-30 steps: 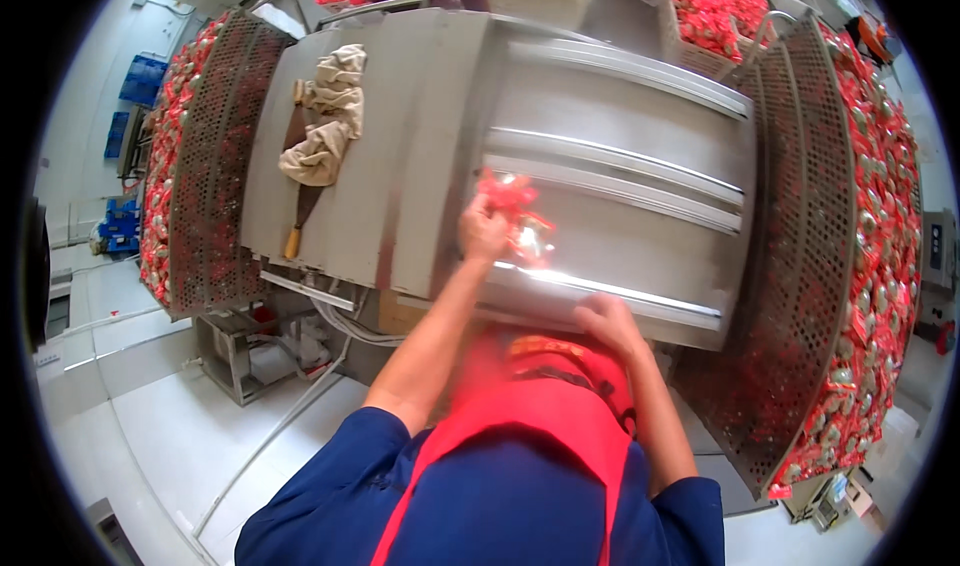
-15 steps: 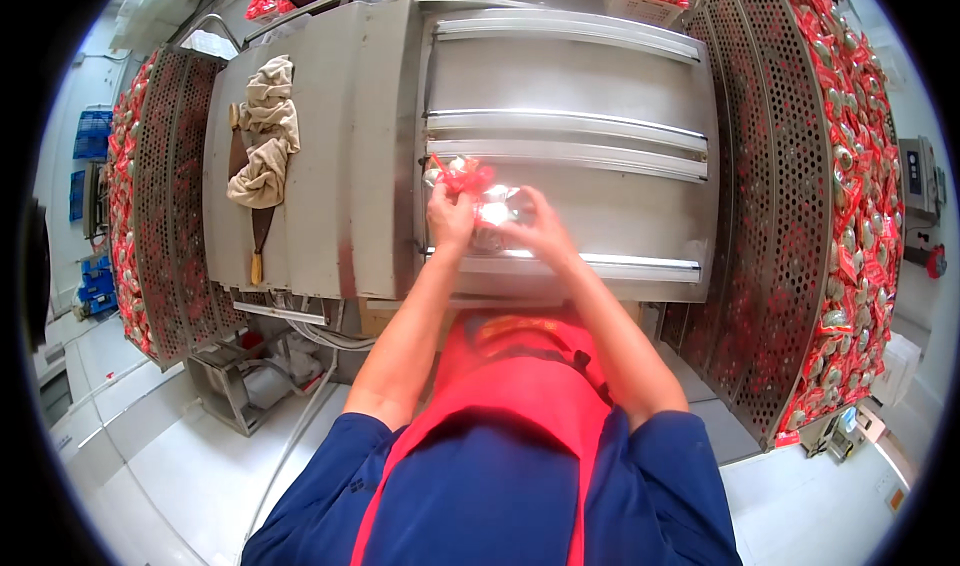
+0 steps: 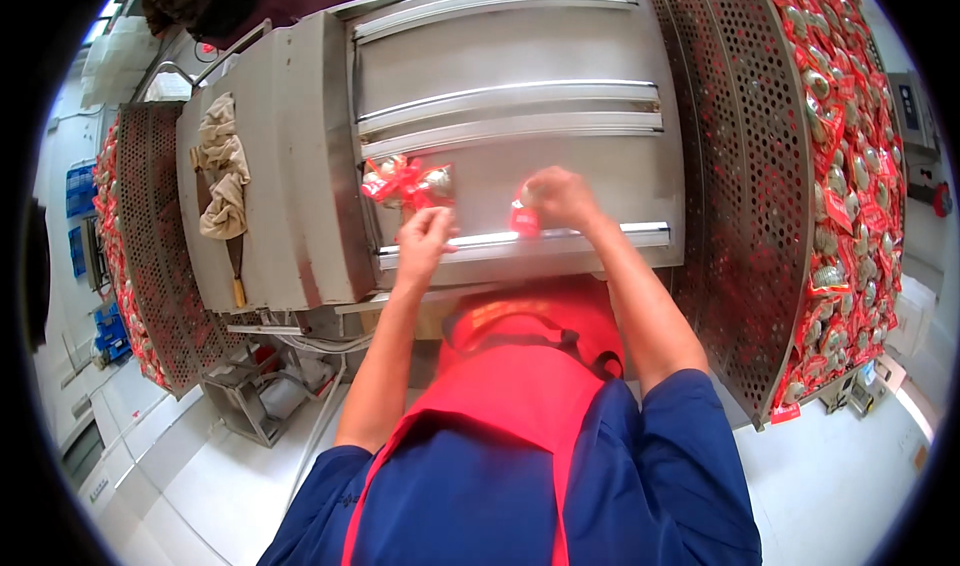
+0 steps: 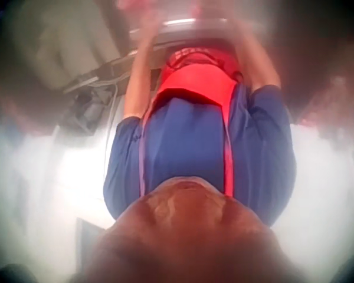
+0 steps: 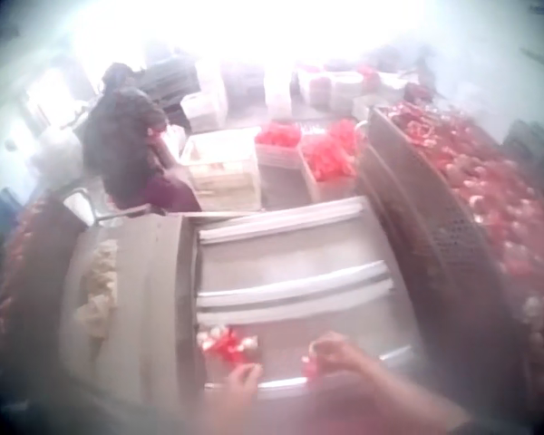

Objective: The person places small red-wrapped items into a vacuum packaging machine and operates the lid to seal them.

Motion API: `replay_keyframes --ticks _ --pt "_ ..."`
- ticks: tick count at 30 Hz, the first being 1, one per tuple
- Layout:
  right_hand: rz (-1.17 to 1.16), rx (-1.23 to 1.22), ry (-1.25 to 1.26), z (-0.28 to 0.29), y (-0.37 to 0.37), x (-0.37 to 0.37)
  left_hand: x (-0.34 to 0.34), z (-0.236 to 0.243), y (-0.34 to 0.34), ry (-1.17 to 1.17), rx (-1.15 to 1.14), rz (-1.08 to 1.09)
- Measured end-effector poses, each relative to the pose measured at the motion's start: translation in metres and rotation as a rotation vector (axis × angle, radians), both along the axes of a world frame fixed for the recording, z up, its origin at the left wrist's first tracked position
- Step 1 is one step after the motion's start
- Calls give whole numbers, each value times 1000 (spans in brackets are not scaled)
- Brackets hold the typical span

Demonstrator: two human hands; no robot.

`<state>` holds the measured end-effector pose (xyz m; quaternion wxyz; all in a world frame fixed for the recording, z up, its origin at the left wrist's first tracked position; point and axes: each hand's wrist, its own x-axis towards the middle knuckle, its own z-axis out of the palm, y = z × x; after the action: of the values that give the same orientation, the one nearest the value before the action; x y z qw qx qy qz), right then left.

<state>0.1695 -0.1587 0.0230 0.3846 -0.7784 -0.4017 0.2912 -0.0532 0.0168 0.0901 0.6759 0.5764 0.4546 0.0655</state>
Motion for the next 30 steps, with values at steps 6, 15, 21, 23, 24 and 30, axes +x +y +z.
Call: replay_keyframes --ticks 6,15,21,23,24,30 --pt "-383 -163 -179 -5 -62 11 62 -77 -47 132 152 -277" --pt "-653 -181 971 15 -49 -40 92 -80 -56 320 -40 -409" --pt "-736 -199 1320 3 -66 -27 89 -63 -52 358 -359 -362" --pt "-675 -238 1306 4 -69 -22 90 -58 -50 374 -396 -370" --pt "-613 -276 1290 5 -70 -19 91 -56 -47 389 -376 -477" --pt "-339 -288 516 -6 -94 24 109 -62 -61 259 -211 -523"
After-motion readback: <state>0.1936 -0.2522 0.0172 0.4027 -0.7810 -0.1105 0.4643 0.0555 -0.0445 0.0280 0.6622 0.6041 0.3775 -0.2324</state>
